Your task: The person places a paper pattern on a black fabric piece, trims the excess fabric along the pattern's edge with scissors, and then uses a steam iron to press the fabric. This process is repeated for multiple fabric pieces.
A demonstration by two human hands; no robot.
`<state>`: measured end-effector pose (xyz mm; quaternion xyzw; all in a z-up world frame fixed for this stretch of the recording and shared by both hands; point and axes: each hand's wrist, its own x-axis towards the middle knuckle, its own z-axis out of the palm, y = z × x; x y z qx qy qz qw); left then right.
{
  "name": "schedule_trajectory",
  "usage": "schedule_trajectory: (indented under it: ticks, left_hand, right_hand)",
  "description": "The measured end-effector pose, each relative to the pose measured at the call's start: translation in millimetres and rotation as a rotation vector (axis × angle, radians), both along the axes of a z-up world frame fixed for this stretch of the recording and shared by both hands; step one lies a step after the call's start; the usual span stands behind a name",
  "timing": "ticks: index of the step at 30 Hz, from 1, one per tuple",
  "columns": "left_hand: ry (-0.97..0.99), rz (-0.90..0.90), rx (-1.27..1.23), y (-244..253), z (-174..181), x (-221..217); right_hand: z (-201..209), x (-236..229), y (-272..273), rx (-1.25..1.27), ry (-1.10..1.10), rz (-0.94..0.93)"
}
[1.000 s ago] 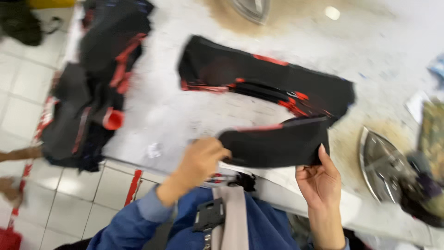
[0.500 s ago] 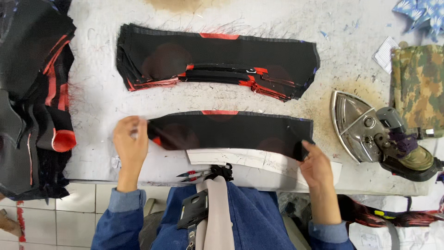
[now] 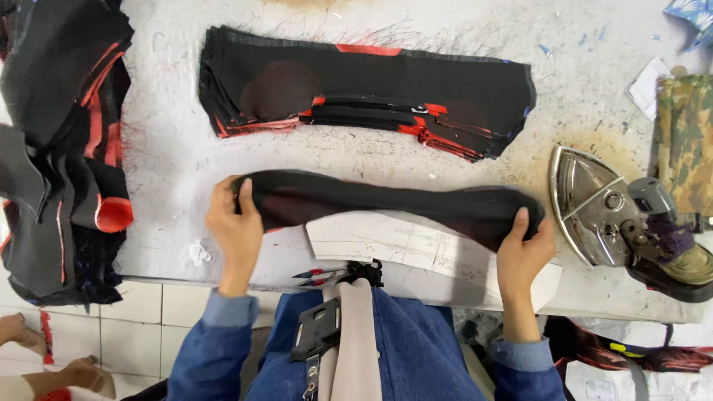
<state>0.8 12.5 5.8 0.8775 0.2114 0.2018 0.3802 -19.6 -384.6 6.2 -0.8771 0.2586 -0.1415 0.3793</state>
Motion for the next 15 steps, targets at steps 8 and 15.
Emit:
schedule_trajectory:
  ticks: [8,15]
  left_hand:
    - [-0.123,-0.095,0.432,-6,-51,19]
    - [-0.036,-0.021,0.709,19,-53,20]
  right_hand:
    - [-52,-7,-26,-0.666,0.411,-0.002]
    - [-29,5,8,-0.766,0.414,0.065]
